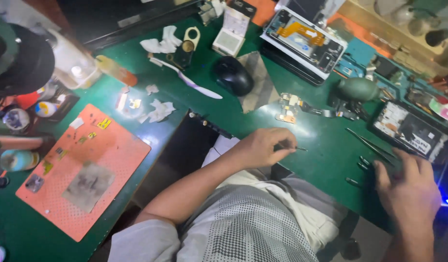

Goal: Cleaning a small mobile phone electronic component using a toothbrush, a cloth, and a manual air blower.

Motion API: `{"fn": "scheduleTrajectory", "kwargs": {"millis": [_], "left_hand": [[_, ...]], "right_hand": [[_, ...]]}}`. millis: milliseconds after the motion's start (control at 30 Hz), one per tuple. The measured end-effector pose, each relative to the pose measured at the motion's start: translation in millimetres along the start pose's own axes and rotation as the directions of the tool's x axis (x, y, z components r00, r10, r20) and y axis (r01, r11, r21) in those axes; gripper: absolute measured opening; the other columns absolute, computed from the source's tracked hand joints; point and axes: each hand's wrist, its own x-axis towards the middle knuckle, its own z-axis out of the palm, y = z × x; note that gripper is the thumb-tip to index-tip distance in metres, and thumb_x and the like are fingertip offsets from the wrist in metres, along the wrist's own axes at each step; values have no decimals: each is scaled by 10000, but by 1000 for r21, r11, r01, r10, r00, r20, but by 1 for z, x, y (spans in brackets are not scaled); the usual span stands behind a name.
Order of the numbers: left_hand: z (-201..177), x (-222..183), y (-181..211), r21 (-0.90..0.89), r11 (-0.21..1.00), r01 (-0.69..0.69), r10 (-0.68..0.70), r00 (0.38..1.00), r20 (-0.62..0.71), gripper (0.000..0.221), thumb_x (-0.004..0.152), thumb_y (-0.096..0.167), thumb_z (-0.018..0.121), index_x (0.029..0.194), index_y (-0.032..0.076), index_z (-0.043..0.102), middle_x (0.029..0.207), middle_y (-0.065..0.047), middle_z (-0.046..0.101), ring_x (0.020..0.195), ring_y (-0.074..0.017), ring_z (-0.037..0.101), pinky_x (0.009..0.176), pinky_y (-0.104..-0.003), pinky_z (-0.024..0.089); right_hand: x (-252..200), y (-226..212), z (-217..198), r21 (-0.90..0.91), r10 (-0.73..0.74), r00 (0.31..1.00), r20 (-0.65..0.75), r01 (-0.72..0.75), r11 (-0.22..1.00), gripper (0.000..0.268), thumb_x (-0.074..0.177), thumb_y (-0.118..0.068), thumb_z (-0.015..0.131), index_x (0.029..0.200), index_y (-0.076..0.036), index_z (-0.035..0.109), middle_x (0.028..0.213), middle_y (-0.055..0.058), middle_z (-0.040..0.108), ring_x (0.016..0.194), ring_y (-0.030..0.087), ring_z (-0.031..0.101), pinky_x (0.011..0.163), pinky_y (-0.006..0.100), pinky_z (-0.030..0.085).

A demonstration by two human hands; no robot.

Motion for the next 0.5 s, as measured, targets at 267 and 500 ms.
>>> {"fn": "scheduleTrajectory", "kwargs": {"millis": [267,500], "left_hand": [[6,-1,-13,67,984,-164,164,986,11,220,797,68,534,988,145,611,908,-26,606,800,-162,601,697,-270,483],[18,-2,-31,196,964,-178,171,984,52,249,796,150,538,1038,198,571,984,19,551,870,-161,596,706,-280,495]], "right_hand": [[-13,-2,-12,-294,0,976,216,65,954,190,837,-461,538,986,-378,621,968,-111,624,940,63,609,679,267,535],[65,-169,-59,94,-484,840,-248,518,850,123,819,-250,701,918,-190,659,927,9,633,793,185,606,664,313,435]]}}
